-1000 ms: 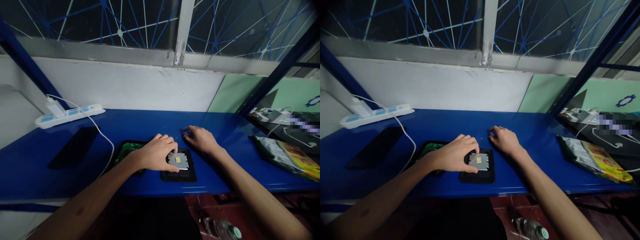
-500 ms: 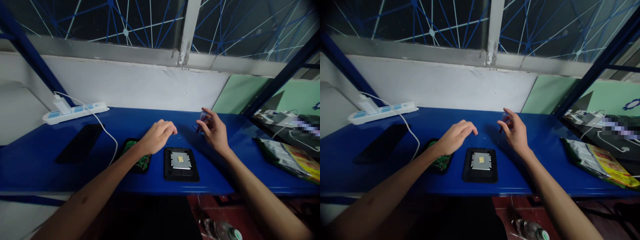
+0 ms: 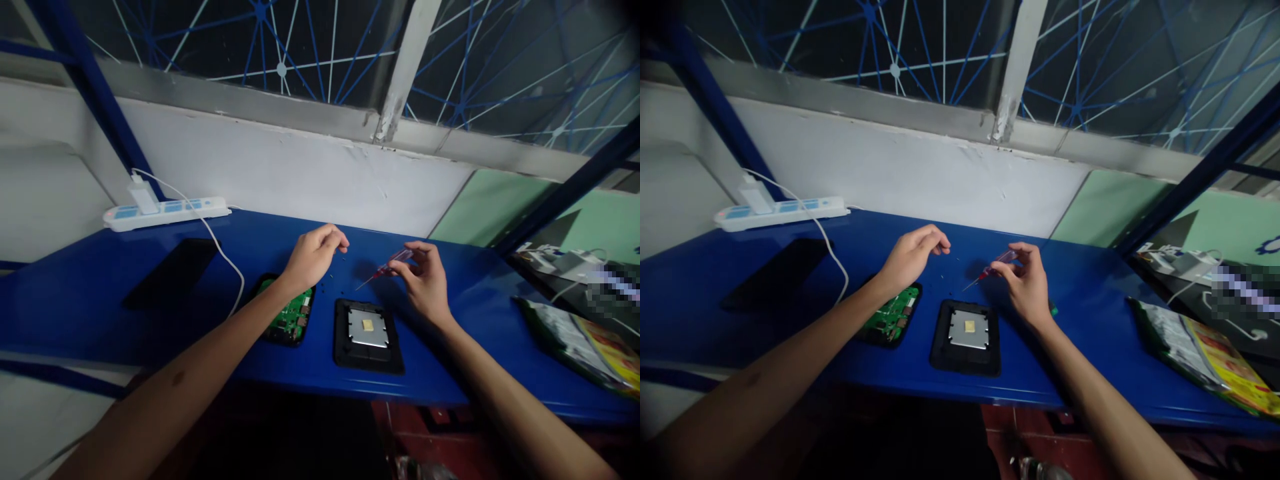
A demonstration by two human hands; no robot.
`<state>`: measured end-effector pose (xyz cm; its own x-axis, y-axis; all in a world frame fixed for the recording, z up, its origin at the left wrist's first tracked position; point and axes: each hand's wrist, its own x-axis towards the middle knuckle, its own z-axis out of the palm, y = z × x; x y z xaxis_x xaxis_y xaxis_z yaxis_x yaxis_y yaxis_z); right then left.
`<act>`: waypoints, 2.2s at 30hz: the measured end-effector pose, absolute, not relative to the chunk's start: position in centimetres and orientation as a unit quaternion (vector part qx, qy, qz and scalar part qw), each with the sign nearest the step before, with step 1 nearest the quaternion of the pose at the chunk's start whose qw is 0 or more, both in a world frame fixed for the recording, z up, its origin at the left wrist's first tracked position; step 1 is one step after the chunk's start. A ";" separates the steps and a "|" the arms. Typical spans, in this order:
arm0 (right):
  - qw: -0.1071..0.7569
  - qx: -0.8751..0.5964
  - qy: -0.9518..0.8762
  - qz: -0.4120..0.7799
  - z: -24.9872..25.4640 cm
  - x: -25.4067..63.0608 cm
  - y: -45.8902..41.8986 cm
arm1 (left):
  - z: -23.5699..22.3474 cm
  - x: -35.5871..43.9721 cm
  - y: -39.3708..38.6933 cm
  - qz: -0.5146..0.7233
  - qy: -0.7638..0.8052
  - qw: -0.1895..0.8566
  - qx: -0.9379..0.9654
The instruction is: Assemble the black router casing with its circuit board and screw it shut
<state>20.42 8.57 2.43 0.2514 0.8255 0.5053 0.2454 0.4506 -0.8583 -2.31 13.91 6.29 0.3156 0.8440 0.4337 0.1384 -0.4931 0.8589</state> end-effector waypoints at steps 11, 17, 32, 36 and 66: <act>0.617 -0.473 -0.572 0.262 2.0 19.5 8.4 | 6.7 -2.1 13.1 0.450 0.361 0.352 0.737; 0.616 -0.473 -0.572 0.262 1.9 19.5 8.5 | 6.6 -2.0 13.1 0.444 0.355 0.356 0.742; 0.634 -0.517 -0.486 0.307 3.0 22.7 9.4 | 6.9 -1.6 10.7 0.256 0.271 0.375 0.849; 0.602 -0.523 -0.477 0.371 3.0 22.9 9.5 | 6.4 -1.4 10.2 0.214 0.232 0.347 0.883; 0.561 -0.525 -0.501 0.398 3.1 22.3 9.2 | 5.3 -1.2 10.2 0.138 0.219 0.321 0.911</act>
